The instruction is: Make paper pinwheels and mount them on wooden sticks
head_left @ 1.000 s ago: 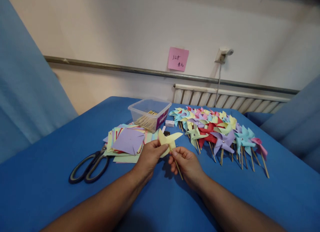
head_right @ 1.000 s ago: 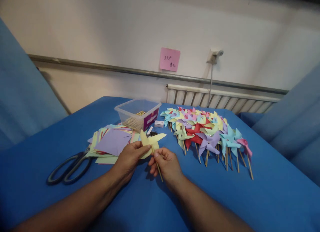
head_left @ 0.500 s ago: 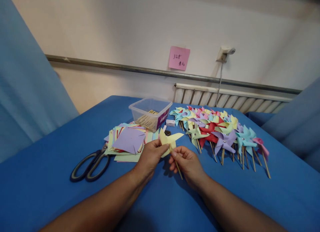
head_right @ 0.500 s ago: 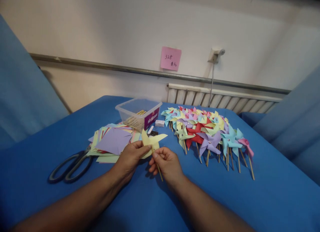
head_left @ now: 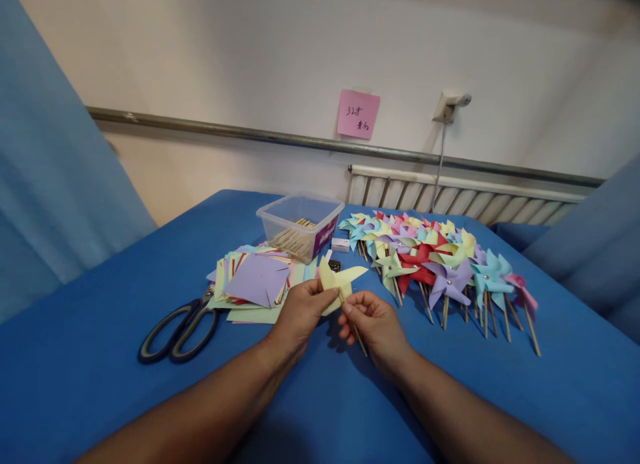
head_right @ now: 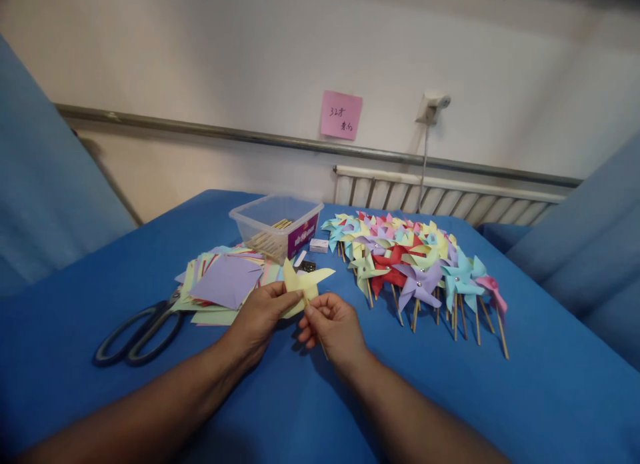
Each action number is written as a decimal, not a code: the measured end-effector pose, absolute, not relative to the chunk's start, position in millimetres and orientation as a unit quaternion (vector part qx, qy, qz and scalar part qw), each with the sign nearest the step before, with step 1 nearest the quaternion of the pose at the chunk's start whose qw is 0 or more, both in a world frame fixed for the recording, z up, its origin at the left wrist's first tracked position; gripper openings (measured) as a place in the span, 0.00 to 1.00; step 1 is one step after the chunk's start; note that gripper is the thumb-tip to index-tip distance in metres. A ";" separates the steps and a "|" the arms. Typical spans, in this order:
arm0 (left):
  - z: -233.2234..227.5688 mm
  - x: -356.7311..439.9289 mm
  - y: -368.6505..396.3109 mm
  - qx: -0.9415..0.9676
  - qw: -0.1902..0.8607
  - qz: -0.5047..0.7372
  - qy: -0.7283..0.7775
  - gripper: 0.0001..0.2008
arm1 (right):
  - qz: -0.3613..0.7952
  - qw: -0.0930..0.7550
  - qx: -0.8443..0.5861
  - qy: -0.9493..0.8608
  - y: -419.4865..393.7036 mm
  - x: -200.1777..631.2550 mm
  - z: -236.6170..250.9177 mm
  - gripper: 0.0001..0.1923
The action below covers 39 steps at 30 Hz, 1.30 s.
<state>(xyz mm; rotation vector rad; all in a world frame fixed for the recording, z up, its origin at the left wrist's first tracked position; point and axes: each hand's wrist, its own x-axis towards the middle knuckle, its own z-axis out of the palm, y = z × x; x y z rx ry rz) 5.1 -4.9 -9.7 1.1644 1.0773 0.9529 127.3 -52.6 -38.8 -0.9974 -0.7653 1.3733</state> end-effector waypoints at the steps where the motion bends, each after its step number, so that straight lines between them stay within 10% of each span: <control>1: -9.3 5.3 -5.2 0.501 0.603 0.412 0.465 0.10 | 0.591 0.596 -0.431 -0.330 -52.7 127.4 -38.9 0.22; 39: -20.2 2.1 -1.5 0.483 0.640 0.384 0.458 0.10 | 0.511 0.564 -0.526 -0.380 -52.2 128.3 -38.8 0.22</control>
